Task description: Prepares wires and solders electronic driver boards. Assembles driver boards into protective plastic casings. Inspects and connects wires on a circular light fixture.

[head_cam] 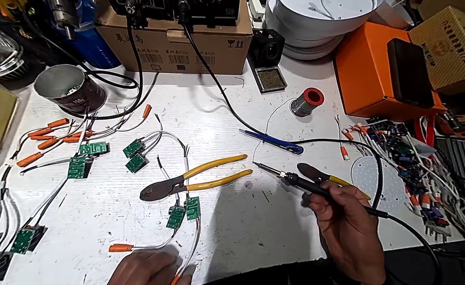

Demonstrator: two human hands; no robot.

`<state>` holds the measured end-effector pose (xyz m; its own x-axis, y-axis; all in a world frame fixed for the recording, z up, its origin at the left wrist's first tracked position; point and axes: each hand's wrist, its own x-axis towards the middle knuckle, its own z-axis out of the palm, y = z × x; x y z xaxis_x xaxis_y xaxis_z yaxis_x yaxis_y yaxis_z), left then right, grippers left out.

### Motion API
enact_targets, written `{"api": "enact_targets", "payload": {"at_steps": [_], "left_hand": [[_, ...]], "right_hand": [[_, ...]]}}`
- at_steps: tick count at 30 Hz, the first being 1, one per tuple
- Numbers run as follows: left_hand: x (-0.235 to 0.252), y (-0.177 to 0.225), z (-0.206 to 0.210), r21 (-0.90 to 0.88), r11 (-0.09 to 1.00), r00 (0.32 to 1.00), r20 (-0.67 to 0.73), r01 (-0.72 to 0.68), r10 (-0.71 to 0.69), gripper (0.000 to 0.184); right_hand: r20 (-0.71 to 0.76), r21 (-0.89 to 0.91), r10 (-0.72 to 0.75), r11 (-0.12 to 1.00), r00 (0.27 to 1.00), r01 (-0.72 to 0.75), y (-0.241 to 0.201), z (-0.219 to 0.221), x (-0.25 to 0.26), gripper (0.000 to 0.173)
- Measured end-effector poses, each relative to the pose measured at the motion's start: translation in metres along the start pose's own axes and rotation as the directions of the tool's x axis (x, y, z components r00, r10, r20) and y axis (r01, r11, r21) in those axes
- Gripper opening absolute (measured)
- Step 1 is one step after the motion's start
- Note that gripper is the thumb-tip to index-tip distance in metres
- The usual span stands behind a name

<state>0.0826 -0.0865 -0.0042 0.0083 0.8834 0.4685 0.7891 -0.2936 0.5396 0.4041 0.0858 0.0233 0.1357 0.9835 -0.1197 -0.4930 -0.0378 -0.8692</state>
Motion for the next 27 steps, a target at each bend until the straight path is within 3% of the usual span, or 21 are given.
{"api": "enact_targets", "payload": {"at_steps": [9,27], "left_hand": [[0.001,0.0007,0.0009,0.003,1.0,1.0,-0.002,-0.001,0.001,0.025],[0.0009,0.0002,-0.0005,-0.001,1.0,1.0,0.022,0.017,-0.017,0.025]], "right_hand": [[-0.038,-0.071,0.04,0.997,0.998,-0.042,-0.0069,-0.001,-0.001,0.007],[-0.034,-0.225,-0.062,0.973,0.998,0.053,-0.0066,-0.0023,-0.0086,0.005]]}}
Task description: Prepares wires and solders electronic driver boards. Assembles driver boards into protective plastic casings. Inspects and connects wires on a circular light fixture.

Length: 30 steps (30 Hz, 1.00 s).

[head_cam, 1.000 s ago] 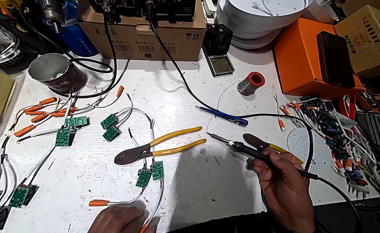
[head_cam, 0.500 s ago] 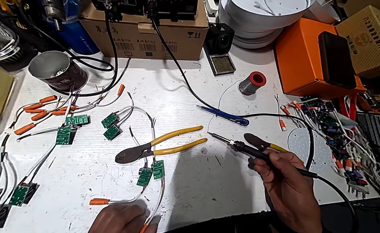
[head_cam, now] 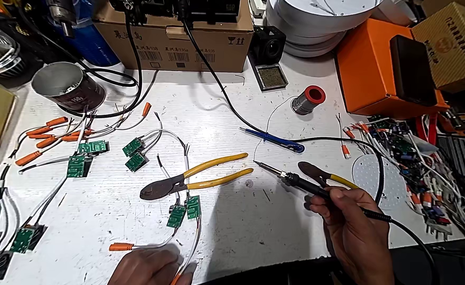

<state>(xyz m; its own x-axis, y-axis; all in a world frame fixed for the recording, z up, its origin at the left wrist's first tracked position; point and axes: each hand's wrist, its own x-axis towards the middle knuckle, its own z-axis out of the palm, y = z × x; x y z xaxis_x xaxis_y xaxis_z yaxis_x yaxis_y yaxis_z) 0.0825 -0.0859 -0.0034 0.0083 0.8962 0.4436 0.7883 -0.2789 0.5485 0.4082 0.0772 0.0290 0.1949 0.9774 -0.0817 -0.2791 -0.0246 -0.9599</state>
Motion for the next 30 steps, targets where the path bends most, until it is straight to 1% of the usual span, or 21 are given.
{"api": "enact_targets", "payload": {"at_steps": [5,9,14,19,30], "left_hand": [[0.0006,0.0002,-0.0003,0.0,1.0,1.0,0.0,-0.003,0.003,0.024],[0.0003,0.0003,-0.0003,0.003,1.0,1.0,0.001,-0.004,0.004,0.024],[0.0002,0.0,-0.0002,-0.001,1.0,1.0,0.002,-0.008,0.008,0.024],[-0.0007,-0.0006,0.0001,-0.002,1.0,1.0,-0.003,-0.005,0.005,0.024],[-0.0003,-0.0005,-0.0005,0.004,1.0,1.0,0.005,-0.009,0.009,0.025]], "right_hand": [[-0.006,-0.018,0.017,1.0,1.0,-0.017,-0.0019,-0.0004,-0.0003,0.007],[-0.006,-0.017,0.041,0.999,0.999,-0.041,-0.0023,-0.0032,0.0006,0.005],[0.012,-0.014,0.047,0.999,0.999,-0.047,-0.0023,-0.0064,0.0015,0.005],[0.043,0.005,0.041,0.999,0.998,-0.041,-0.0012,-0.0093,0.0015,0.009],[-0.029,-0.022,0.066,0.998,0.997,-0.067,-0.0037,-0.0034,0.0017,0.005]]}}
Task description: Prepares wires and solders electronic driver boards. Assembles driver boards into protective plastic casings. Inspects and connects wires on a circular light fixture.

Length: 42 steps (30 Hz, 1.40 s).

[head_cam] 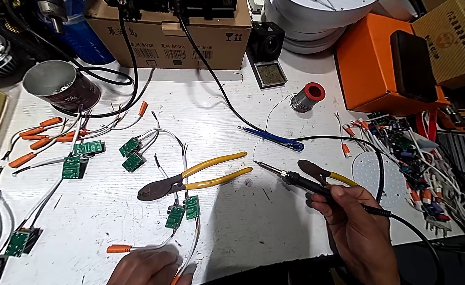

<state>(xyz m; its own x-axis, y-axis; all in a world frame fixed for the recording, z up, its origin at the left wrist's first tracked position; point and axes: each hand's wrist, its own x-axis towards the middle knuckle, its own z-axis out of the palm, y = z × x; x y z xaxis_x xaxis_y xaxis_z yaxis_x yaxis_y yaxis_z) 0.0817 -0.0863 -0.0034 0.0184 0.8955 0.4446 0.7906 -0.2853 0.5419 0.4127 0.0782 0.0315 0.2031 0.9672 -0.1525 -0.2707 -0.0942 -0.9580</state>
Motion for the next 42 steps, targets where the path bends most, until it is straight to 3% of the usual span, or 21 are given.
{"api": "enact_targets", "payload": {"at_steps": [14,17,25,33,42], "left_hand": [[-0.001,0.0,-0.002,0.001,1.0,1.0,0.006,0.016,-0.016,0.025],[0.0,0.001,-0.002,0.009,0.999,0.999,0.007,0.035,-0.035,0.024],[0.013,0.009,0.007,0.055,0.995,0.996,-0.044,0.083,-0.081,0.026],[0.039,0.023,0.019,0.176,0.974,0.99,-0.052,0.139,-0.132,0.021],[0.039,0.02,0.023,0.256,0.962,0.992,-0.105,0.093,-0.068,0.02]], "right_hand": [[0.004,0.162,0.04,0.986,0.999,-0.04,-0.001,-0.003,-0.001,0.01],[0.053,0.224,0.04,0.973,0.998,-0.051,0.0,-0.004,-0.006,0.01],[0.346,0.24,0.051,0.96,0.937,-0.141,0.011,0.019,-0.032,0.011],[0.334,0.29,0.014,0.95,0.942,-0.117,0.025,0.038,-0.041,0.006],[0.383,0.237,-0.033,0.969,0.923,-0.064,0.027,0.037,-0.041,0.006]]}}
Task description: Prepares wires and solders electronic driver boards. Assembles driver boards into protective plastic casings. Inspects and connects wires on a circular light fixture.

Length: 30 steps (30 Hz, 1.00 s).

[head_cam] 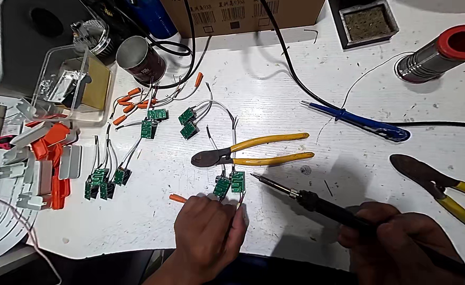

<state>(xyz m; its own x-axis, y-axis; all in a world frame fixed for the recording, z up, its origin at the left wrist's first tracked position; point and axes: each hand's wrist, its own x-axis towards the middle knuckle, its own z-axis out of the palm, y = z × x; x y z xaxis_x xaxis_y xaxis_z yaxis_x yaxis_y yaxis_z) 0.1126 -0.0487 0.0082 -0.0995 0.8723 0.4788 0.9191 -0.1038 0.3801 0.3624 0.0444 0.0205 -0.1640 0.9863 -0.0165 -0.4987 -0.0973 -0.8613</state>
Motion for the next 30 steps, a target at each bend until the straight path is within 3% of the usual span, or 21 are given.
{"api": "enact_targets", "payload": {"at_steps": [6,10,12,15,18,21,25,30], "left_hand": [[0.0,0.002,-0.003,-0.036,0.997,0.997,0.031,0.069,-0.068,0.023],[0.001,-0.008,-0.021,-0.213,0.969,0.985,0.15,0.121,-0.09,0.033],[0.003,-0.023,-0.031,-0.246,0.968,0.989,0.146,0.047,-0.011,0.025],[0.004,-0.048,-0.038,-0.112,0.977,0.972,0.13,-0.181,0.195,0.025],[0.012,-0.058,-0.036,-0.04,0.909,0.899,0.142,-0.414,0.415,0.03],[0.027,-0.055,-0.032,-0.066,0.814,0.8,0.153,-0.577,0.58,0.023],[0.037,-0.055,-0.022,-0.077,0.724,0.711,0.139,-0.686,0.689,0.019],[0.037,-0.056,-0.019,-0.076,0.727,0.718,0.117,-0.683,0.687,0.019]], "right_hand": [[0.018,-0.017,0.035,0.999,0.999,-0.035,-0.001,0.004,-0.006,0.005],[0.014,-0.025,0.01,1.0,1.0,-0.01,0.0,0.002,-0.005,0.006],[0.011,-0.019,0.019,1.0,1.0,-0.019,0.0,0.002,-0.004,0.006],[0.018,-0.008,0.016,1.0,1.0,-0.016,0.0,0.002,-0.003,0.004],[0.01,-0.006,0.003,1.0,1.0,-0.003,0.001,0.003,-0.001,0.005],[-0.002,-0.01,0.002,1.0,1.0,-0.002,0.002,0.003,0.001,0.006],[-0.017,0.036,0.015,0.999,1.0,-0.015,0.001,0.003,0.001,0.006],[-0.041,0.038,0.015,0.999,0.999,-0.013,0.002,0.004,-0.004,0.006]]}}
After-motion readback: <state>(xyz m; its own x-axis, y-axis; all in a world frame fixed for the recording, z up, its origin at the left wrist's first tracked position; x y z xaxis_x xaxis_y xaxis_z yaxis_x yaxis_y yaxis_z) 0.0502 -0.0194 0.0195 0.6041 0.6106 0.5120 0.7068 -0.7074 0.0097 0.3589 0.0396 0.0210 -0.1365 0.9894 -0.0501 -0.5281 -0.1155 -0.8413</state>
